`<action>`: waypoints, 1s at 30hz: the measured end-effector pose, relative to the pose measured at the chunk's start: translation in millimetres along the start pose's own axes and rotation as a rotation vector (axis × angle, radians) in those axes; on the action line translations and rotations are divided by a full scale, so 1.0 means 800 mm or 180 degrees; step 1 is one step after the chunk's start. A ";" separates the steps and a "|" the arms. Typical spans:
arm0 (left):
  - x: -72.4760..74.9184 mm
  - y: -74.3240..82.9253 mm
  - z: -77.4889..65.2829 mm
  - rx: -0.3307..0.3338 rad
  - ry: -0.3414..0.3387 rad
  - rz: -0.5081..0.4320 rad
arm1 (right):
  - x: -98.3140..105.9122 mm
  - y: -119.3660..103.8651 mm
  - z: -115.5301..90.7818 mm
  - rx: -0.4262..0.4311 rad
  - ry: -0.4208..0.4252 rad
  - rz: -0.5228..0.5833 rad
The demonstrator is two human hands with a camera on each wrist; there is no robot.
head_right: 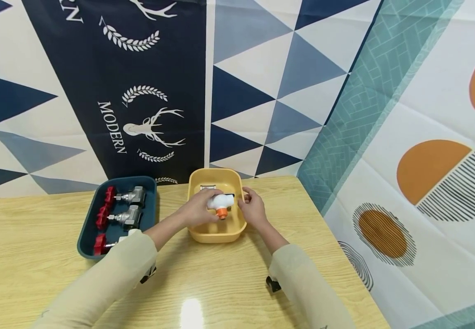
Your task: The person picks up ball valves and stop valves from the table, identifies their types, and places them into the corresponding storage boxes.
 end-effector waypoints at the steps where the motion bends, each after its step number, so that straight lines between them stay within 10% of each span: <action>1: -0.001 0.000 0.000 0.0004 -0.0003 -0.0018 | 0.000 0.000 0.000 0.0002 0.0004 0.0006; 30: -0.014 -0.004 0.003 0.0072 -0.0048 -0.0007 | 0.002 -0.004 -0.001 -0.0021 0.0044 -0.0030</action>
Point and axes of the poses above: each hand's wrist, its own z-axis towards the middle knuckle, its own x-axis out of the back of the hand, y = z × x, the point moved 9 cm from there along z, towards the middle knuckle, and after that the axes turned 8 degrees about z, right-handed, at the moved point
